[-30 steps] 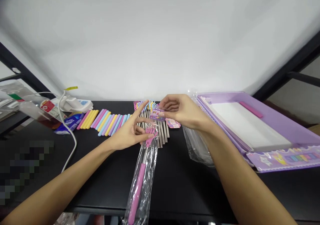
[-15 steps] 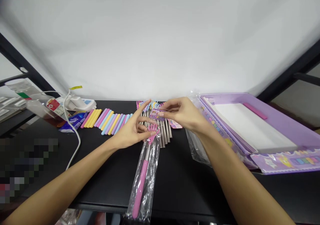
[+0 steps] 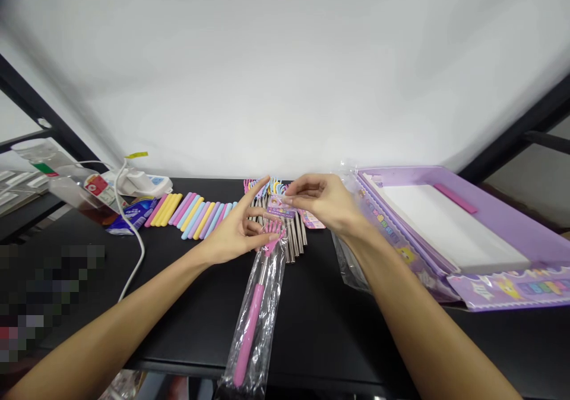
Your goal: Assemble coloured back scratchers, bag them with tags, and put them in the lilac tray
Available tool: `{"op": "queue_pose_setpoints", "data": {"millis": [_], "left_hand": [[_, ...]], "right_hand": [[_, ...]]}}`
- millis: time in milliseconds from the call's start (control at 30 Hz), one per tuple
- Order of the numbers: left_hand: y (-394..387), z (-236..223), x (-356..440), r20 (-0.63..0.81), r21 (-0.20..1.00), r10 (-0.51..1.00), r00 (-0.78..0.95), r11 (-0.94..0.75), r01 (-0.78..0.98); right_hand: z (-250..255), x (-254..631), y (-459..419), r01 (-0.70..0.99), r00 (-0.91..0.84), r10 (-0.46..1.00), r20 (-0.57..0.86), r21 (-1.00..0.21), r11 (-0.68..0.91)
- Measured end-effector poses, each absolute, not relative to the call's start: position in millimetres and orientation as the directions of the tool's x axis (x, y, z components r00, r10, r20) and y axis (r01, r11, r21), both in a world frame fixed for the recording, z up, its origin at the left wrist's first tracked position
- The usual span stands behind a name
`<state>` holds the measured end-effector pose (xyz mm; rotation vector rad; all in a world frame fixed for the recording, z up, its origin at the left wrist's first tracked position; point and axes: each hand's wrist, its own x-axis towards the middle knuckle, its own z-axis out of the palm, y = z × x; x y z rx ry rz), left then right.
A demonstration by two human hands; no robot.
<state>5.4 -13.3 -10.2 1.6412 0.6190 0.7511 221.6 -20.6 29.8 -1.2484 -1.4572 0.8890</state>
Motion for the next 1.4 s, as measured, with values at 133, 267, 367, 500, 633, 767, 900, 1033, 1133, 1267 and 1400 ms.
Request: {"op": "queue_pose_setpoints", "data": {"millis": [133, 267, 367, 500, 633, 767, 900, 1033, 1133, 1267, 1400], "left_hand": [[-13, -10, 5, 0.14, 0.984, 0.751, 0.646, -0.18, -0.005], [-11, -11, 4, 0.138, 0.986, 0.769, 0.625, -0.166, -0.014], [-11, -12, 4, 0.134, 0.988, 0.78, 0.612, -0.152, -0.021], [-10, -14, 4, 0.14, 0.989, 0.781, 0.609, -0.141, -0.045], [-6, -16, 5, 0.153, 0.988, 0.839, 0.523, -0.129, -0.081], [1, -10, 12, 0.224, 0.968, 0.922, 0.316, -0.173, -0.182], [6, 4, 30, 0.297, 0.947, 0.949, 0.108, -0.278, -0.161], [9, 16, 59, 0.389, 0.919, 0.917, 0.089, -0.38, -0.102], [9, 23, 89, 0.414, 0.909, 0.902, 0.121, -0.403, -0.103], [12, 32, 135, 0.34, 0.93, 0.908, 0.245, -0.287, -0.229], [17, 30, 174, 0.325, 0.944, 0.851, 0.413, -0.265, -0.198]], "right_hand": [[30, 222, -23, 0.259, -0.045, 0.968, 0.247, -0.933, 0.25], [33, 225, -29, 0.303, -0.199, 0.947, 0.252, -0.903, 0.304], [30, 226, -31, 0.364, -0.192, 0.952, 0.24, -0.883, 0.296], [21, 224, -27, 0.423, -0.135, 0.946, 0.293, -0.847, 0.323], [22, 222, -31, 0.489, -0.123, 0.916, 0.381, -0.78, 0.39], [27, 221, -51, 0.447, -0.029, 0.983, 0.182, -0.877, 0.176], [26, 223, -72, 0.242, -0.201, 0.98, 0.008, -0.969, 0.057], [28, 237, -83, 0.12, -0.124, 0.992, 0.026, -0.992, 0.041], [35, 260, -87, 0.184, -0.021, 0.998, 0.055, -0.981, 0.058], [56, 306, -93, 0.321, 0.132, 0.989, 0.066, -0.947, 0.021], [77, 367, -92, 0.294, 0.294, 0.95, 0.102, -0.956, 0.012]]}}
